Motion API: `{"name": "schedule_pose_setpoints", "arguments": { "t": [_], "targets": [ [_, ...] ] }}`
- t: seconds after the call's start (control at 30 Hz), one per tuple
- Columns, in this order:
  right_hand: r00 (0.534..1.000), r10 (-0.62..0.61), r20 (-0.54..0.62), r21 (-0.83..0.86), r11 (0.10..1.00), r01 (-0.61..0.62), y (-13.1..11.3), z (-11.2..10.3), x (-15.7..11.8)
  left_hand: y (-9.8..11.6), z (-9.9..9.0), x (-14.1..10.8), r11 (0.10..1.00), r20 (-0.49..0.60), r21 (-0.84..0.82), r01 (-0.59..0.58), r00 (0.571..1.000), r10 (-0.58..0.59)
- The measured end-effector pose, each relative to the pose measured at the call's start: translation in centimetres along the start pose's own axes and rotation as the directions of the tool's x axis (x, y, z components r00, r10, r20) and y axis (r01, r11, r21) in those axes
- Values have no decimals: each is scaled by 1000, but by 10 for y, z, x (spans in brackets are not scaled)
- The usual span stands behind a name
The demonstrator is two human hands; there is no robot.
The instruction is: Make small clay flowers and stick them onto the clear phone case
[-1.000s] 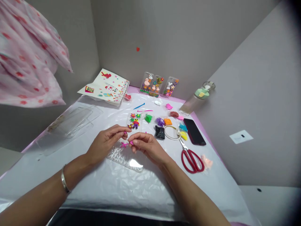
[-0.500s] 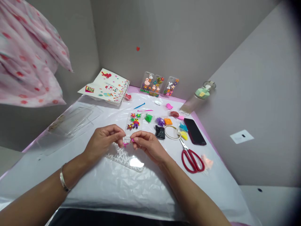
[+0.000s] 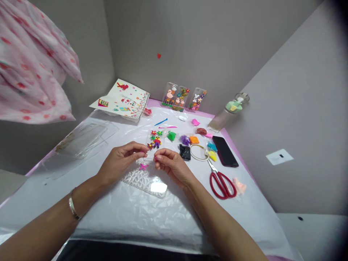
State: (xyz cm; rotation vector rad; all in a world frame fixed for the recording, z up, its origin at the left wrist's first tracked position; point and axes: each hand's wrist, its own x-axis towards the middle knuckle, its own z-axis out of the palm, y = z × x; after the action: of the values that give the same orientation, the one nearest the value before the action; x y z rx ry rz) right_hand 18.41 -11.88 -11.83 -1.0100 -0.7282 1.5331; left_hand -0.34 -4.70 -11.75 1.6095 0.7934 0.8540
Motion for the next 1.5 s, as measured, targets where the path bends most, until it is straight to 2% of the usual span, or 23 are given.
{"name": "schedule_pose_setpoints", "arguments": {
  "t": [0.2, 0.33, 0.43, 0.57, 0.77, 1.03, 1.2, 1.3, 1.5],
  "targets": [
    [1000, 0, 17, -14, 1000, 0, 1, 0, 0, 2, 1, -1, 997, -42, -75, 14, 999, -17],
    [999, -6, 42, -2, 1000, 6, 1, -1, 0, 5, -2, -2, 997, -3, 13, 76, 997, -76],
    [1000, -3, 30, -3, 1000, 3, 1, 0, -1, 3, -2, -1, 997, -17, 49, 62, 998, -62],
    [1000, -6, 27, -6, 1000, 6, 1, -1, 0, 0, 1, 0, 997, -3, -1, 73, 997, -73],
    [999, -10, 42, -11, 1000, 11, 1, -1, 0, 1, 1, -1, 991, -44, -88, 102, 993, -106],
    [998, 4, 63, -6, 1000, -3, 1, 0, -1, -2, -4, -1, 994, 9, 102, 35, 999, -36],
    [987, 51, 151, -46, 998, -45, 3, -1, -3, -1, -2, -4, 988, 70, 156, 15, 997, -26],
    [983, 44, 176, -49, 998, -36, 4, -2, -2, 1, 0, -5, 987, 108, 159, 2, 994, -19],
    [995, 28, 97, 27, 999, -31, 5, -4, 1, -1, 3, -4, 999, 124, 51, -4, 992, -2]
  ]
}}
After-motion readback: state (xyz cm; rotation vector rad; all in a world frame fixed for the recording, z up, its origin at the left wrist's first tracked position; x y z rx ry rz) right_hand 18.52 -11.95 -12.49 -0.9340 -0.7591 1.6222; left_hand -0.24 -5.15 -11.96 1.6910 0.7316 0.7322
